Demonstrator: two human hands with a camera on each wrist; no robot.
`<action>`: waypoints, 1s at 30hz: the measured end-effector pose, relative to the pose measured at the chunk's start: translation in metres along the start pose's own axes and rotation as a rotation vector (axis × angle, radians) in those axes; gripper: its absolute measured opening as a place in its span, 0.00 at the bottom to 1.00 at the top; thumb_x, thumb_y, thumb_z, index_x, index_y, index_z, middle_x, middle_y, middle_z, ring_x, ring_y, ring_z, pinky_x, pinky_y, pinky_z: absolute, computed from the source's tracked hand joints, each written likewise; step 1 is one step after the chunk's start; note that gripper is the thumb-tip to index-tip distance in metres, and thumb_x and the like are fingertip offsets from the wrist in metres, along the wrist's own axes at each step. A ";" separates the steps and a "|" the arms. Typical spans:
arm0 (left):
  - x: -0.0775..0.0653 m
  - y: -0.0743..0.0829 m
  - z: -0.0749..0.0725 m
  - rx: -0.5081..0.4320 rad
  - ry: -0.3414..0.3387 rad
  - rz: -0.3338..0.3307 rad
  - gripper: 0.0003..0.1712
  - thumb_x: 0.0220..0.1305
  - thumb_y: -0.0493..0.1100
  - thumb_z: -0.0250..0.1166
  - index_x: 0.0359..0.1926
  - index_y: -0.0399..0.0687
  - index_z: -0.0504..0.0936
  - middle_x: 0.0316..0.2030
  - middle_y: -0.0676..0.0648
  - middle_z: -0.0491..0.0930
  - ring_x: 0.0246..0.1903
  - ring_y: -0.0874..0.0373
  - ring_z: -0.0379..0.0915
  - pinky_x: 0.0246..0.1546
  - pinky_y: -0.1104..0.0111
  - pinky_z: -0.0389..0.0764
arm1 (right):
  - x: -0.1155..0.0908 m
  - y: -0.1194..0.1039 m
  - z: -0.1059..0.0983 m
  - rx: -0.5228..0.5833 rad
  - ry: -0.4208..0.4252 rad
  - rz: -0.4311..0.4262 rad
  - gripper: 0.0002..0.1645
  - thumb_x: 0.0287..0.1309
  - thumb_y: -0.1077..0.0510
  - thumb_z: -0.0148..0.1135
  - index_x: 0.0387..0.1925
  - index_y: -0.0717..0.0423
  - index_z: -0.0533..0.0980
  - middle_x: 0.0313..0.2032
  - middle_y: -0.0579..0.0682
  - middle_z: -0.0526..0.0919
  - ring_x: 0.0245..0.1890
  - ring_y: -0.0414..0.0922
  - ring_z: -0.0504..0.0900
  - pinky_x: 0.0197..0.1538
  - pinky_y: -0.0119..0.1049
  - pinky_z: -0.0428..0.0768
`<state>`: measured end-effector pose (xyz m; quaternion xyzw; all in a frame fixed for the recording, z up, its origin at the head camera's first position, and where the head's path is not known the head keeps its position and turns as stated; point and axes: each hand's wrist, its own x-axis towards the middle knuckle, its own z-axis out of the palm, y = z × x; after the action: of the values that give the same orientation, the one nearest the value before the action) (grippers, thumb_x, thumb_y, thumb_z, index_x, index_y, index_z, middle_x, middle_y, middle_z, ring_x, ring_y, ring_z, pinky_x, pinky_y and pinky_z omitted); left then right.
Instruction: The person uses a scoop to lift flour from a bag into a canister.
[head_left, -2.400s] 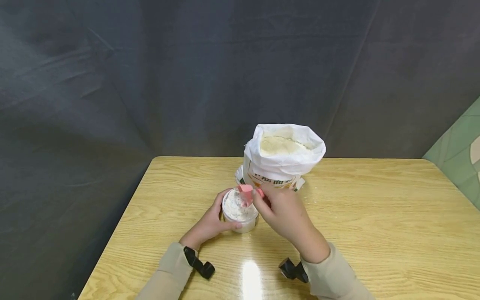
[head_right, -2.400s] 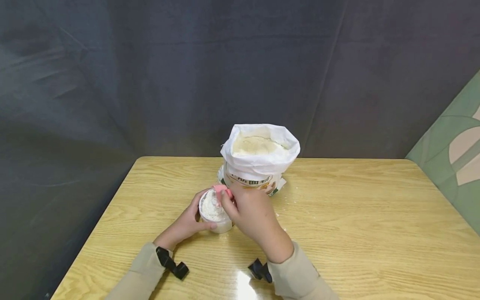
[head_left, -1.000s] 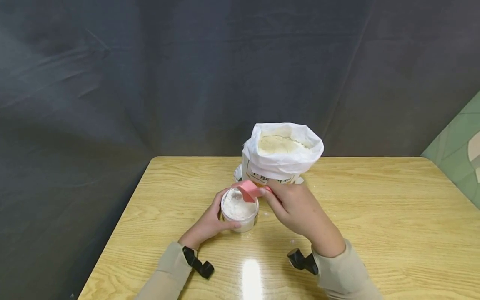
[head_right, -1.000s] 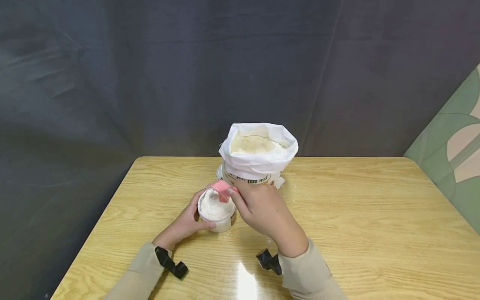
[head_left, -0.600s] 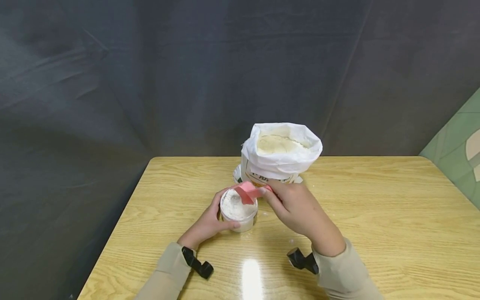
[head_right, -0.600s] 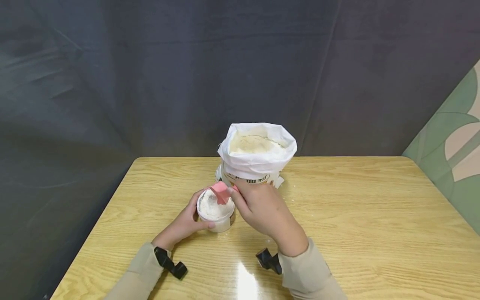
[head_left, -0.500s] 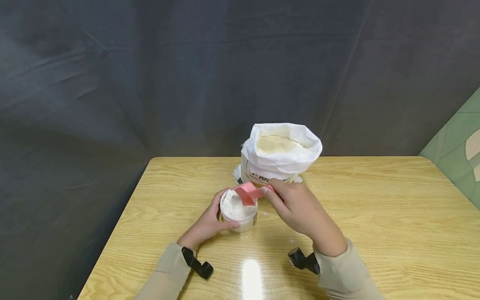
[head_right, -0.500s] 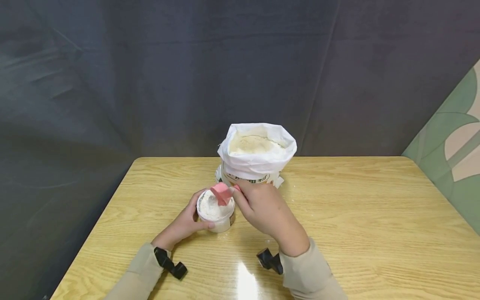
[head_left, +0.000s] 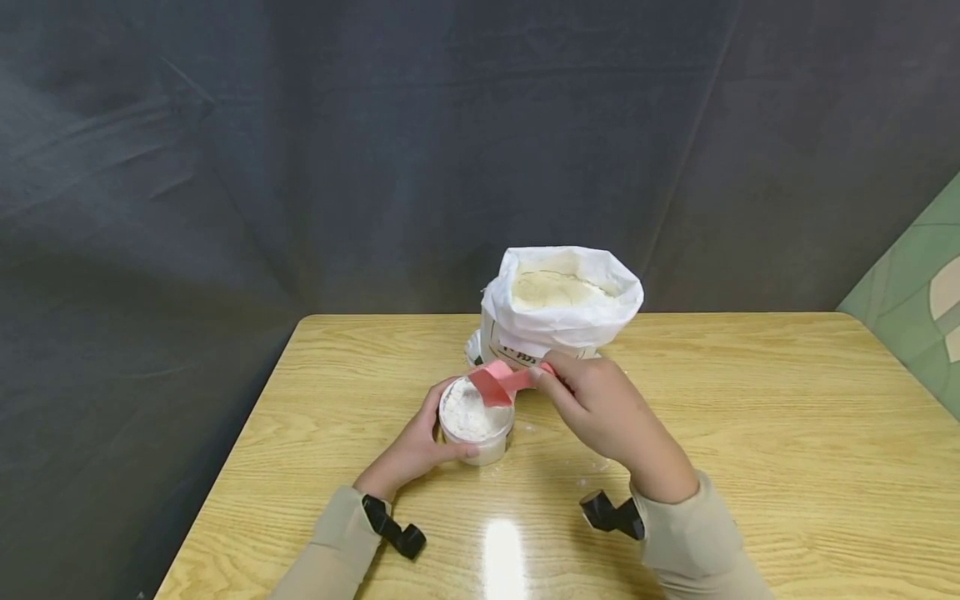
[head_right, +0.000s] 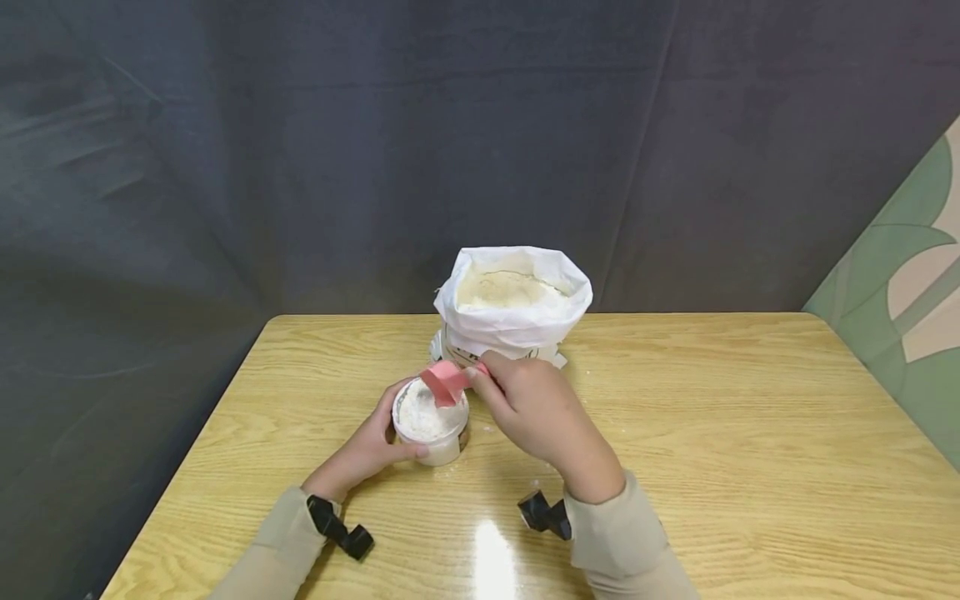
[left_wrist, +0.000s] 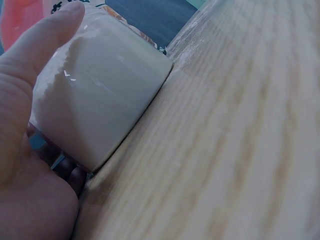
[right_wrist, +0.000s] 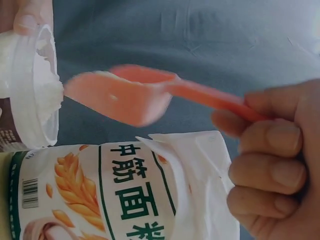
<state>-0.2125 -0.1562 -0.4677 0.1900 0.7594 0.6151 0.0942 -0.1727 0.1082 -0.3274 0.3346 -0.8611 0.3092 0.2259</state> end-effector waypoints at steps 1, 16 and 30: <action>0.000 0.000 0.000 0.001 0.000 -0.005 0.59 0.50 0.40 0.81 0.77 0.55 0.55 0.75 0.47 0.57 0.76 0.52 0.47 0.75 0.49 0.45 | 0.000 0.001 0.001 0.003 -0.008 -0.023 0.14 0.69 0.58 0.61 0.25 0.47 0.73 0.19 0.34 0.60 0.21 0.34 0.61 0.26 0.31 0.66; -0.001 -0.001 -0.001 0.003 -0.004 -0.021 0.59 0.51 0.42 0.81 0.77 0.57 0.54 0.75 0.48 0.57 0.76 0.53 0.45 0.75 0.48 0.43 | -0.001 0.009 0.002 0.011 -0.019 -0.191 0.24 0.78 0.41 0.45 0.29 0.48 0.75 0.21 0.35 0.65 0.22 0.33 0.64 0.26 0.30 0.67; 0.000 -0.001 0.000 0.020 0.009 -0.019 0.60 0.50 0.42 0.81 0.77 0.55 0.54 0.76 0.46 0.57 0.76 0.50 0.47 0.75 0.47 0.45 | -0.001 0.010 0.001 -0.040 0.074 -0.090 0.24 0.78 0.44 0.47 0.24 0.48 0.70 0.18 0.35 0.59 0.19 0.34 0.60 0.23 0.30 0.63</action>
<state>-0.2130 -0.1563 -0.4689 0.1807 0.7676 0.6076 0.0948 -0.1796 0.1137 -0.3324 0.3569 -0.8420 0.2937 0.2781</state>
